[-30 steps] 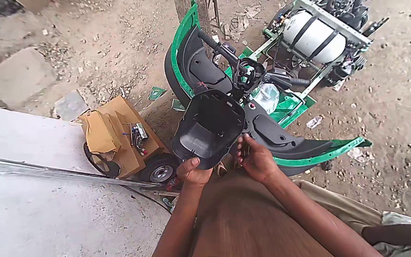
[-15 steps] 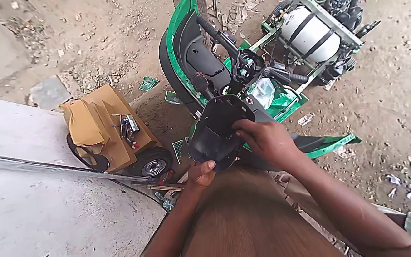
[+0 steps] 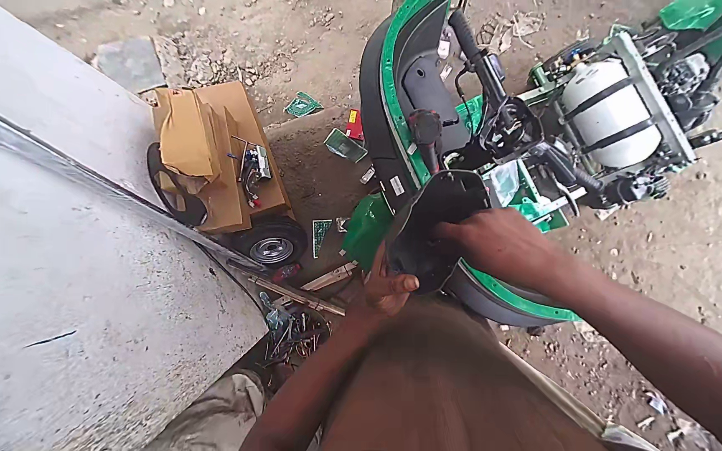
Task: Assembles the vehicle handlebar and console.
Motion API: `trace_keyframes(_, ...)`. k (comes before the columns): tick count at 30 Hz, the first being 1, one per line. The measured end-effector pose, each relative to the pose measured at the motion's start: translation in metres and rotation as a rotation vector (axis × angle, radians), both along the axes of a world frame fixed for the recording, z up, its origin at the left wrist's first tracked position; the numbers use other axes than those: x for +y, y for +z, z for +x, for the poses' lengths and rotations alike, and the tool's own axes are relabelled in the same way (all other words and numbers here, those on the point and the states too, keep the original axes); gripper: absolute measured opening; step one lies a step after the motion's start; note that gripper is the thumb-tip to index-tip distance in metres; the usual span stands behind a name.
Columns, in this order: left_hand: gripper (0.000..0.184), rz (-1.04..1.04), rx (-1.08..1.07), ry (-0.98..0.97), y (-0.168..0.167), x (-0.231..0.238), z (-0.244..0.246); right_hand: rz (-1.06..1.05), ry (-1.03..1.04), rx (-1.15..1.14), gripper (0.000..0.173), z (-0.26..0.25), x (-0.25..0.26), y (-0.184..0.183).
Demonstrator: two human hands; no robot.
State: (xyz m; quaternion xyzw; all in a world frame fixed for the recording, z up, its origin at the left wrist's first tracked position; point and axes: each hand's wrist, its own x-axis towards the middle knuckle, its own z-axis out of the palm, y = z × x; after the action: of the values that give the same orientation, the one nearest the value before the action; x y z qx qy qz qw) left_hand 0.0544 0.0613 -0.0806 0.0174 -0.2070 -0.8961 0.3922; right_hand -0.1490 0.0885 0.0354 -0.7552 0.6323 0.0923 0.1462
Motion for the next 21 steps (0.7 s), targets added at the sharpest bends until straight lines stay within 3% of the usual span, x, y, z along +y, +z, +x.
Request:
trace_keyframes(12, 0.078, -0.088, 0.007, 0.089, 0.008, -0.004, 0.011, -0.145, 0.088, -0.014, 0.008, 0.016, -0.012, 0.004)
trace_keyframes(21, 0.079, -0.163, -0.014, 0.079, 0.01, -0.007, 0.015, -0.21, 0.149, -0.005, 0.011, 0.018, -0.01, -0.005)
